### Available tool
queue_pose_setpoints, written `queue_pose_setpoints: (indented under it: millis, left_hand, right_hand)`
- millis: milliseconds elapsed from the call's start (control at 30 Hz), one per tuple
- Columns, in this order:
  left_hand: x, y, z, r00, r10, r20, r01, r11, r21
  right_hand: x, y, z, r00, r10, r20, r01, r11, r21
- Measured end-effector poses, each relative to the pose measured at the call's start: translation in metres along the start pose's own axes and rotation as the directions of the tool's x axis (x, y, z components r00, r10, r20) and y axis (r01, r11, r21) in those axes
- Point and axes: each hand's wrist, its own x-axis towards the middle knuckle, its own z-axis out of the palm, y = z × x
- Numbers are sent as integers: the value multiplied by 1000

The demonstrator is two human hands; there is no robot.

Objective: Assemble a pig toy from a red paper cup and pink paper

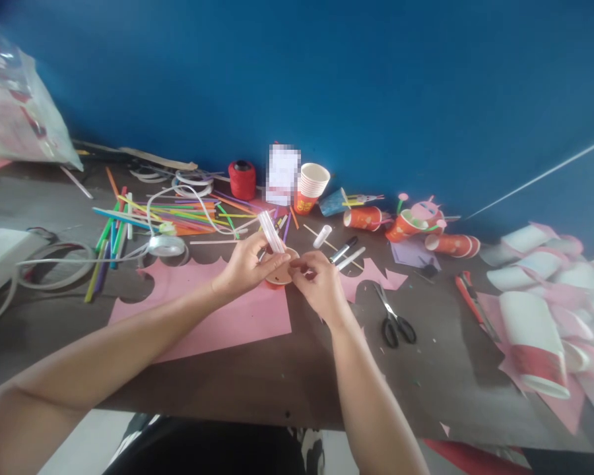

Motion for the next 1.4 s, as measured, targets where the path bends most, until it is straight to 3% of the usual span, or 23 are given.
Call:
queue_pose_setpoints:
  millis: [100,267,400,533,800,1100,1267,1400]
  left_hand:
    - [2,2,-1,999,33,35,-33,999,2]
    - [5,3,-2,969,125,214,-112,991,-70]
    - [4,1,-1,970,146,192,-151,988,11]
    - [2,4,-1,964,161,213,-191,973,129]
    - [1,2,-5,982,118,150,-157,944,291]
    - [-1,-6,0,990,-11,142,-33,952,303]
    - [-2,-3,0,995,12,103,-43,950,310]
    - [-1,0,-3,993,94,68,-113,921,372]
  right_hand:
    - [-1,1,0,999,-37,1,37,999,-29]
    - [-4,1,3,995,-77,-64,73,995,-62]
    - [-6,1,3,999,2,-37,-3,1000,-18]
    - [-6,5,3,995,95,-2,-94,986,138]
    - [-5,8,4,947,310,84,-319,879,355]
    - [-4,15,6,908,409,96,-411,817,405]
    - [-4,17,6,895,442,65,-427,805,412]
    - [-4,18,8,882,470,41,-438,783,442]
